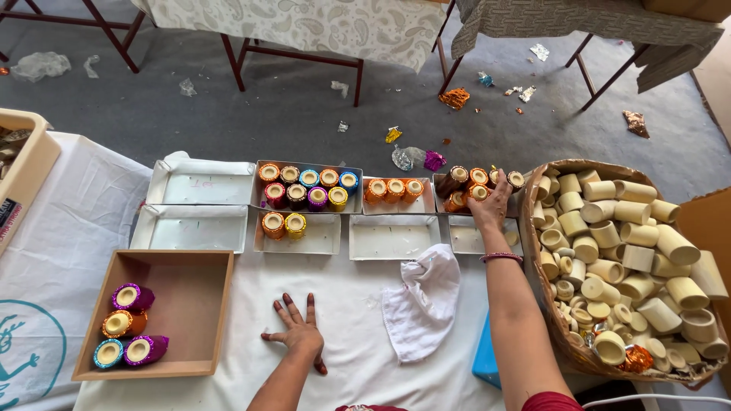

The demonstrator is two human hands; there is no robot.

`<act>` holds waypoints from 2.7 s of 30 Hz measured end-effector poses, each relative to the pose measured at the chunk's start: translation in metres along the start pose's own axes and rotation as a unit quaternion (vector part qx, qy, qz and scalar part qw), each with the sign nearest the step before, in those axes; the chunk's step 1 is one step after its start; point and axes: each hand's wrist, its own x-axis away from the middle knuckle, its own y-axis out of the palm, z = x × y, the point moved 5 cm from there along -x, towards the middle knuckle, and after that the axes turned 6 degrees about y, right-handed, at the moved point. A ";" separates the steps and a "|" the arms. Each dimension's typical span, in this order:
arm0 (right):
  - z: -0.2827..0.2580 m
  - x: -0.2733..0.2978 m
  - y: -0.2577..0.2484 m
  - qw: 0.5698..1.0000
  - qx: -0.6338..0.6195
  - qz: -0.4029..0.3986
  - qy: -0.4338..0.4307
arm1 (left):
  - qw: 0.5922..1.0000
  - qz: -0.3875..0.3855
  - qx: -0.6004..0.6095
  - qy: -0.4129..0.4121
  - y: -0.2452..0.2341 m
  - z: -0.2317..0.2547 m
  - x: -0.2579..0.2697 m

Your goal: Wrapping small cylinders in foil and securing them with tape.

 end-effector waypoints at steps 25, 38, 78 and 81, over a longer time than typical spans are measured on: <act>0.001 -0.001 0.003 0.994 0.067 -0.013 -0.082 | 1.000 0.006 0.003 -0.013 -0.002 0.002 0.001; -0.174 0.163 0.106 0.936 -0.122 -0.243 -0.222 | 0.999 0.034 0.012 -0.015 0.007 0.000 -0.006; 0.007 0.122 -0.066 0.975 0.097 0.079 -0.186 | 0.995 0.095 0.035 0.008 0.002 -0.005 0.017; 0.074 0.105 -0.157 0.984 0.081 0.151 -0.044 | 0.995 0.087 0.042 0.008 0.000 -0.003 0.019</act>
